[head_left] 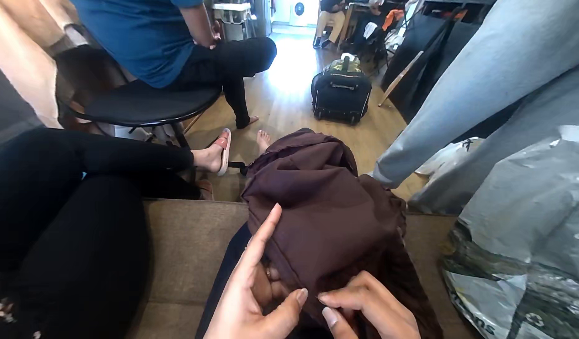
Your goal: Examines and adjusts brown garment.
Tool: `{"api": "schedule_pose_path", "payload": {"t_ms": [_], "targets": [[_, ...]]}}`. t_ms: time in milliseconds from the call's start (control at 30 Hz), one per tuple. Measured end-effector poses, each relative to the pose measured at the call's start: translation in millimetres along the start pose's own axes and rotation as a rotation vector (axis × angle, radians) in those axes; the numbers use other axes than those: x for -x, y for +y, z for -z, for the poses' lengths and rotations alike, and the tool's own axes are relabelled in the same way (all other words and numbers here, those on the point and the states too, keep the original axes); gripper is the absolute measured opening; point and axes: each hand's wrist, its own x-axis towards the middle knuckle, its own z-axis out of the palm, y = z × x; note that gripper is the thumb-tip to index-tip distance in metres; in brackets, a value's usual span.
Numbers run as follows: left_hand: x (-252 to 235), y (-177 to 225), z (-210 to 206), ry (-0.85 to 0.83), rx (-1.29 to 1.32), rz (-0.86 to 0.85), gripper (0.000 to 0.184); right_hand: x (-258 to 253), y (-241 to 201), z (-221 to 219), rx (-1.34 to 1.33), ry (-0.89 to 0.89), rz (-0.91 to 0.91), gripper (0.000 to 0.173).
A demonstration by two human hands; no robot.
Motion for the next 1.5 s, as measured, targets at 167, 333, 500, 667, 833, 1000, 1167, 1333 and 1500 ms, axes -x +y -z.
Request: {"api": "schedule_pose_path", "payload": {"t_ms": [167,333,500,667,833,1000,1167,1333,1500], "targets": [[0,0,0,-0.012,0.000,-0.003,0.100,-1,0,0,-0.007,-0.004,0.004,0.009],[0,1,0,-0.014,-0.006,-0.006,0.100,-1,0,0,0.002,-0.008,0.007,0.009],[0,3,1,-0.038,0.020,0.014,0.099,-1,2,2,-0.023,-0.028,-0.010,0.009],[0,3,2,-0.070,0.043,0.032,0.098,-2,4,3,-0.046,-0.026,-0.023,0.010],[-1,2,0,-0.060,0.044,0.023,0.097,-1,4,1,-0.098,-0.006,-0.070,0.012],[0,2,-7,-0.019,0.037,0.005,0.095,0,3,-1,-0.157,0.006,-0.104,0.014],[0,3,-11,0.015,0.086,-0.011,0.090,0,2,-3,-0.214,0.013,-0.123,0.009],[0,3,-9,0.018,0.077,-0.024,0.090,0,1,-4,-0.242,0.003,-0.137,0.009],[0,3,-9,0.033,0.059,-0.046,0.091,0,-1,-4,-0.243,0.002,-0.143,0.009]]}}
